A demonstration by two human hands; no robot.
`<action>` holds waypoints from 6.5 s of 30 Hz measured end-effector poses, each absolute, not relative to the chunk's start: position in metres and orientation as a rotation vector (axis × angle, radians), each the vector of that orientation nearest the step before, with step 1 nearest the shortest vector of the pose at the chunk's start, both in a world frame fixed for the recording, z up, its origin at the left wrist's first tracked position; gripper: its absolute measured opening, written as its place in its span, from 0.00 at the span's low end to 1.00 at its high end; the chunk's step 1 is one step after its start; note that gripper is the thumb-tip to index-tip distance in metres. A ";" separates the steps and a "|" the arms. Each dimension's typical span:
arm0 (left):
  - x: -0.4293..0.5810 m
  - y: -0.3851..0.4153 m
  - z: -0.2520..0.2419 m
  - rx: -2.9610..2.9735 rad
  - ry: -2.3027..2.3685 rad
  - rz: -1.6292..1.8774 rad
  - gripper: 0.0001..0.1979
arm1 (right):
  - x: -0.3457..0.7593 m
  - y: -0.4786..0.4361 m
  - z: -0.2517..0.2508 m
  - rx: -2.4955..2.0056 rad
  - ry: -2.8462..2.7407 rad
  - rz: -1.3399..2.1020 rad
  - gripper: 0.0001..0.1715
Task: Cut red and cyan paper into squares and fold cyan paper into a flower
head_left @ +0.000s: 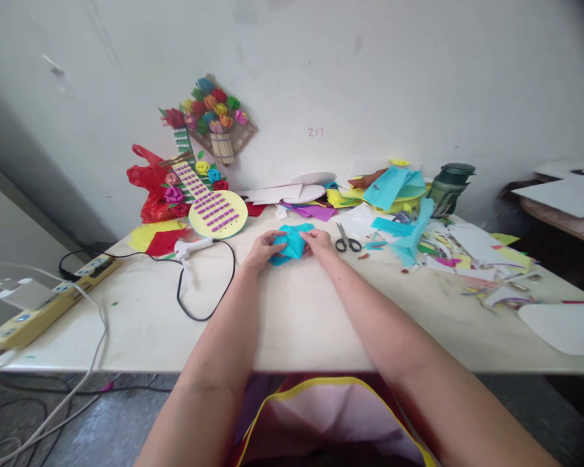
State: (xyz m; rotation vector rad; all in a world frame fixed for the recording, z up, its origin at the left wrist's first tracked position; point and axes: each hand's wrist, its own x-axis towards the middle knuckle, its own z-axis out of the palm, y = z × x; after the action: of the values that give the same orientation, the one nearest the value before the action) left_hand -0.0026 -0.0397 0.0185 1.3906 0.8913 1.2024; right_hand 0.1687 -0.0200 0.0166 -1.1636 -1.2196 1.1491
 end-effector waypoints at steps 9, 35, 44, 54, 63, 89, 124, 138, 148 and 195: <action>-0.008 -0.035 0.013 1.362 0.936 1.200 0.23 | 0.179 -0.019 0.015 -0.929 -1.373 1.317 0.30; -0.006 -0.039 0.015 1.450 1.011 1.217 0.18 | 0.179 -0.026 0.021 -0.907 -1.498 1.328 0.17; -0.001 -0.043 0.020 1.490 1.114 1.271 0.20 | 0.177 -0.027 0.021 -0.902 -1.519 1.310 0.19; -0.003 -0.040 0.018 1.488 1.159 1.328 0.19 | 0.177 -0.025 0.017 -0.885 -1.527 1.348 0.10; -0.004 -0.041 0.019 1.451 1.111 1.313 0.19 | 0.177 -0.027 0.021 -0.886 -1.509 1.372 0.12; -0.004 -0.039 0.019 1.399 1.026 1.264 0.17 | 0.179 -0.025 0.020 -0.915 -1.499 1.425 0.22; -0.003 -0.043 0.023 1.381 1.009 1.192 0.22 | 0.185 -0.026 0.022 -0.804 -1.435 1.491 0.23; -0.003 -0.042 0.021 1.362 0.962 1.163 0.23 | 0.180 -0.027 0.021 -0.881 -1.446 1.377 0.14; -0.003 -0.043 0.022 1.367 0.944 1.176 0.23 | 0.179 -0.029 0.023 -0.864 -1.446 1.377 0.15; -0.008 -0.037 0.013 1.420 1.071 1.095 0.20 | 0.175 -0.026 0.023 -0.929 -1.543 1.241 0.05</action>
State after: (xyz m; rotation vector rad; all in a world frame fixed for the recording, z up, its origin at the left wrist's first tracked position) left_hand -0.0077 -0.0369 0.0128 1.4198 1.0710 1.0947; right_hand 0.1755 -0.0260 0.0227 -0.9293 -1.5433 1.2413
